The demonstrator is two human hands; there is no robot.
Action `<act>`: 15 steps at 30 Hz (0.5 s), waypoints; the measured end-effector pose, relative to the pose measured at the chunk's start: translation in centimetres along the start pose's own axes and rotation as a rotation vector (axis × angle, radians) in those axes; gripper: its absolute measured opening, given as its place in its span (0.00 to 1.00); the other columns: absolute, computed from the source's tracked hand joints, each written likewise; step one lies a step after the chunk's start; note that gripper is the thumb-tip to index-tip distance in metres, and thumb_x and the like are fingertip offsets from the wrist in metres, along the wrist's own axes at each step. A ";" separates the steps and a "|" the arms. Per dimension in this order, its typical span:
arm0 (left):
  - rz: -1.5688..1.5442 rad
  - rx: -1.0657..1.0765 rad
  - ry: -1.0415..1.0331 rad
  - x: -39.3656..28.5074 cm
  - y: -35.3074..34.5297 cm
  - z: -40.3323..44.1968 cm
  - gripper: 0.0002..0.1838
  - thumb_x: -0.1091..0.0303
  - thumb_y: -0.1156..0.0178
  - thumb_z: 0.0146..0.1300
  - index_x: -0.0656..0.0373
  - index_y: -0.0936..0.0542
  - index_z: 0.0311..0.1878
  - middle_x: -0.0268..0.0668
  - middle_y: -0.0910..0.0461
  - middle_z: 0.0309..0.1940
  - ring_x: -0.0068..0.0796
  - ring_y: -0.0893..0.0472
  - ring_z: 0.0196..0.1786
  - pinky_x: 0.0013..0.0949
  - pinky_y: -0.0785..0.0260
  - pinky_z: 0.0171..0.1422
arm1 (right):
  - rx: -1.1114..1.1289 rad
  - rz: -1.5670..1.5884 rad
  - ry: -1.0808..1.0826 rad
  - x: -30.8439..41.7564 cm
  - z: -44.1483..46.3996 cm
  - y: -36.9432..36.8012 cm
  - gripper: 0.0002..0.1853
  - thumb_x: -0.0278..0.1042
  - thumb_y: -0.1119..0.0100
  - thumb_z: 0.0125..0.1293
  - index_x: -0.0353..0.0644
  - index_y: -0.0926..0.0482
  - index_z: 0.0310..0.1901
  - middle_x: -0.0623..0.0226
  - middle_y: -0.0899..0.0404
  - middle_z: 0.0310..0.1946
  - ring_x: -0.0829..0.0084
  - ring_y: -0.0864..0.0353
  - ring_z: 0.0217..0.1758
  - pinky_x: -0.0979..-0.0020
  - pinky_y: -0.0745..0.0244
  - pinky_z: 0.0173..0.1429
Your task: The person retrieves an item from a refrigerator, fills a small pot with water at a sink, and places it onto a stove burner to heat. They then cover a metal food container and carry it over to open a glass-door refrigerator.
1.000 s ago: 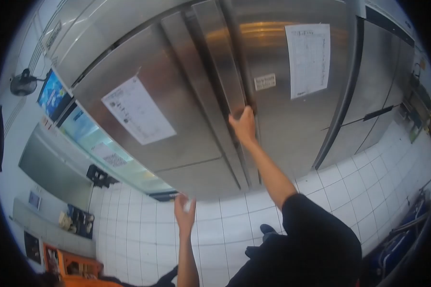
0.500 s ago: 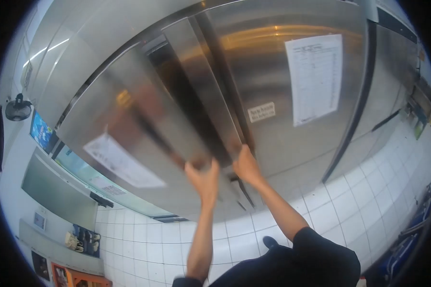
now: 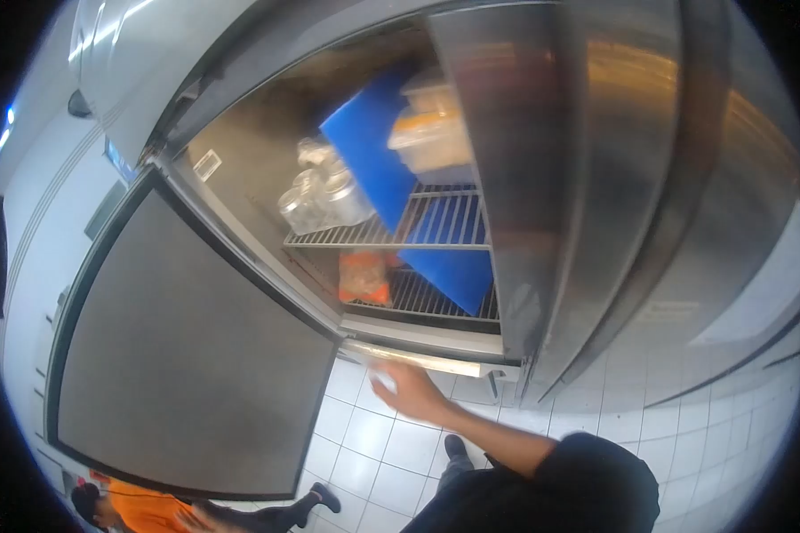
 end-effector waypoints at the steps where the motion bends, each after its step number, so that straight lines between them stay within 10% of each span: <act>1: 0.091 -0.057 0.201 -1.4 -2.9 -0.4 0.21 0.65 0.48 0.72 0.67 0.35 0.62 0.52 0.27 0.60 0.46 0.28 0.63 0.51 0.37 0.68 | -0.094 0.114 0.022 1.2 4.5 0.5 0.18 0.34 0.42 0.64 0.39 0.24 0.55 0.52 0.20 0.50 0.55 0.21 0.56 0.61 0.28 0.60; 2: 0.310 -0.027 0.209 -0.1 -5.0 -0.9 0.27 0.67 0.38 0.64 0.62 0.32 0.64 0.43 0.29 0.60 0.35 0.28 0.61 0.34 0.33 0.63 | -0.235 0.184 0.140 3.2 9.1 1.9 0.19 0.33 0.42 0.64 0.38 0.25 0.56 0.53 0.21 0.49 0.55 0.21 0.55 0.59 0.27 0.58; 5: -0.204 0.239 0.165 -2.8 -14.8 -1.2 0.24 0.71 0.42 0.64 0.60 0.31 0.64 0.41 0.31 0.62 0.37 0.31 0.66 0.39 0.38 0.69 | -0.676 -0.321 0.256 4.8 20.7 4.0 0.30 0.32 0.37 0.58 0.30 0.34 0.61 0.45 0.28 0.57 0.47 0.27 0.58 0.56 0.32 0.62; 10: -0.741 0.632 0.386 -5.6 -35.7 -2.8 0.35 0.71 0.33 0.58 0.61 0.37 0.68 0.44 0.33 0.64 0.39 0.32 0.67 0.41 0.39 0.68 | -0.526 -0.474 -0.186 1.8 29.6 4.2 0.36 0.37 0.30 0.49 0.31 0.34 0.58 0.43 0.29 0.56 0.44 0.28 0.56 0.55 0.32 0.60; 15: -0.803 0.957 0.261 -8.5 -50.7 -2.4 0.45 0.67 0.27 0.50 0.63 0.41 0.69 0.50 0.33 0.64 0.43 0.30 0.65 0.41 0.38 0.68 | -0.609 -0.435 0.141 2.0 28.1 2.8 0.37 0.28 0.28 0.43 0.31 0.33 0.57 0.46 0.27 0.52 0.45 0.29 0.55 0.56 0.31 0.60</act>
Point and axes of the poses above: each hand's wrist, its own z-axis towards the middle knuckle, its own y-axis out of the back of the hand, x = y × z, the point moved 2 cm from there along z, towards the middle knuckle
